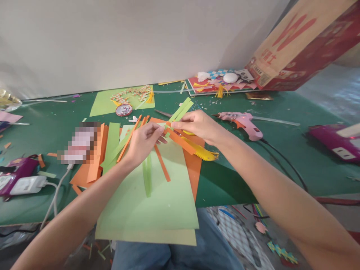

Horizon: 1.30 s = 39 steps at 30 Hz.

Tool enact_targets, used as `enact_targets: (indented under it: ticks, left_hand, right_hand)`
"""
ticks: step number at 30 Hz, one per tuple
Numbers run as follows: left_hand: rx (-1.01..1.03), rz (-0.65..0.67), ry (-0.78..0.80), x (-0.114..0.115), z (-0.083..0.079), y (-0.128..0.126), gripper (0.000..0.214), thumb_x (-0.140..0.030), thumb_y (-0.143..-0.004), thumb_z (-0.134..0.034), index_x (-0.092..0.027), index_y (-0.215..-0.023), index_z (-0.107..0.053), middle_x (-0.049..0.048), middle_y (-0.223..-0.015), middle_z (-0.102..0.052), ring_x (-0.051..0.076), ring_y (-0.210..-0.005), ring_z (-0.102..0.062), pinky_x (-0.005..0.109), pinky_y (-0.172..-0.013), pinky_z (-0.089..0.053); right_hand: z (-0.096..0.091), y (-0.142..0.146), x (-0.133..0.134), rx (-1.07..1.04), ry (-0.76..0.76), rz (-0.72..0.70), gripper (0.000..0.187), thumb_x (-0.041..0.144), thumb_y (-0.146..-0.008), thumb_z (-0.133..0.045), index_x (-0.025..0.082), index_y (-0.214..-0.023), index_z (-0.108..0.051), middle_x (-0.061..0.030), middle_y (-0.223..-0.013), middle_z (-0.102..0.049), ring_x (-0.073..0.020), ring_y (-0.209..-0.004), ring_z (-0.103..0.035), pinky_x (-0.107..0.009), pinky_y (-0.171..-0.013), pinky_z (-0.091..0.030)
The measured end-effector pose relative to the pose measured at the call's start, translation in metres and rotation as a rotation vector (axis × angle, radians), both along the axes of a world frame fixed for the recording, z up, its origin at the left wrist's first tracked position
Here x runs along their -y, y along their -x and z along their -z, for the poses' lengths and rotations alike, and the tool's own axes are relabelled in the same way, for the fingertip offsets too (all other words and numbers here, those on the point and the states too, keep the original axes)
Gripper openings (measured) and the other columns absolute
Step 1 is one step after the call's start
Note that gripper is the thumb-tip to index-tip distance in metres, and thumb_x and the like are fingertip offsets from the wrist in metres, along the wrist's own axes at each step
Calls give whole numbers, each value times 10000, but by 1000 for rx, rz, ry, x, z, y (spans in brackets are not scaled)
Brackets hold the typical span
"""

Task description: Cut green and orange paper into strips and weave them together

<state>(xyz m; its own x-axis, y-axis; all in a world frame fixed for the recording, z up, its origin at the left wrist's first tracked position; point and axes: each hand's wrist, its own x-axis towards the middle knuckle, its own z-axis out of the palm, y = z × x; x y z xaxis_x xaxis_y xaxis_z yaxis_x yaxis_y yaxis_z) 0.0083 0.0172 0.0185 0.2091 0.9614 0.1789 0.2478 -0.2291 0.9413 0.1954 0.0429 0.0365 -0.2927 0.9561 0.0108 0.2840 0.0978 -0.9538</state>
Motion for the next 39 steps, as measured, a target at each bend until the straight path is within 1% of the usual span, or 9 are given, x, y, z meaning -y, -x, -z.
enact_targets:
  ticks: [3,5,8,15,21,27,32,34,39]
  left_hand:
    - [14,-6,13,0,0,-1,310,-474,-858,-601,-175,-780,-595,15,-726,-686,138,-631,-694,238,-610,-534]
    - [22,2,21,0,-1,-1,322,-489,-854,-604,-176,-781,-597,19,-734,-695,138,-631,-694,240,-612,-536]
    - [29,12,28,0,-1,-1,336,-503,-847,-613,-176,-773,-598,30,-751,-710,142,-637,-696,246,-616,-538]
    - [23,2,41,1,-2,-2,390,-557,-823,-621,-172,-763,-592,41,-734,-719,154,-634,-696,256,-611,-547]
    - [42,10,41,1,-2,-2,360,-526,-824,-634,-178,-744,-593,28,-707,-700,157,-614,-695,277,-620,-542]
    - [24,23,51,2,-5,-3,373,-535,-826,-622,-166,-770,-614,42,-725,-706,160,-623,-701,269,-614,-540]
    - [-5,67,69,3,-6,-3,339,-487,-829,-637,-160,-740,-621,57,-740,-718,161,-629,-700,274,-638,-556]
    - [4,66,65,3,-6,-2,325,-473,-834,-635,-162,-740,-620,57,-735,-724,157,-619,-695,276,-638,-557]
    - [29,21,32,3,-4,-2,315,-469,-842,-624,-167,-754,-611,54,-742,-732,144,-607,-685,263,-626,-545]
  right_hand:
    - [-1,2,0,11,-29,58,481,557,-616,-761,168,-496,-505,70,-491,-360,-59,-509,-302,-275,-534,-248]
    - [-2,3,1,21,-44,88,530,566,-612,-763,184,-467,-425,88,-484,-260,-51,-505,-243,-274,-529,-208]
    - [-2,4,2,20,-62,93,571,578,-625,-753,196,-465,-361,89,-497,-220,-50,-510,-220,-272,-529,-193]
    - [2,5,2,4,-108,94,528,567,-649,-734,187,-479,-408,76,-506,-272,-57,-519,-254,-271,-526,-229]
    - [4,4,2,47,-148,82,521,594,-664,-712,182,-498,-440,56,-524,-340,-69,-528,-290,-271,-531,-267]
    - [4,4,3,68,-140,89,520,606,-661,-709,183,-501,-452,55,-513,-330,-70,-523,-279,-268,-520,-256]
    - [3,4,3,81,-125,106,498,577,-670,-710,178,-502,-465,60,-505,-310,-69,-522,-270,-267,-516,-243]
    - [3,4,2,77,-112,93,468,567,-666,-713,169,-526,-511,55,-513,-350,-73,-528,-298,-266,-519,-253]
    - [-1,3,3,14,-60,-19,389,531,-635,-743,153,-654,-654,0,-625,-567,-108,-596,-454,-278,-570,-342]
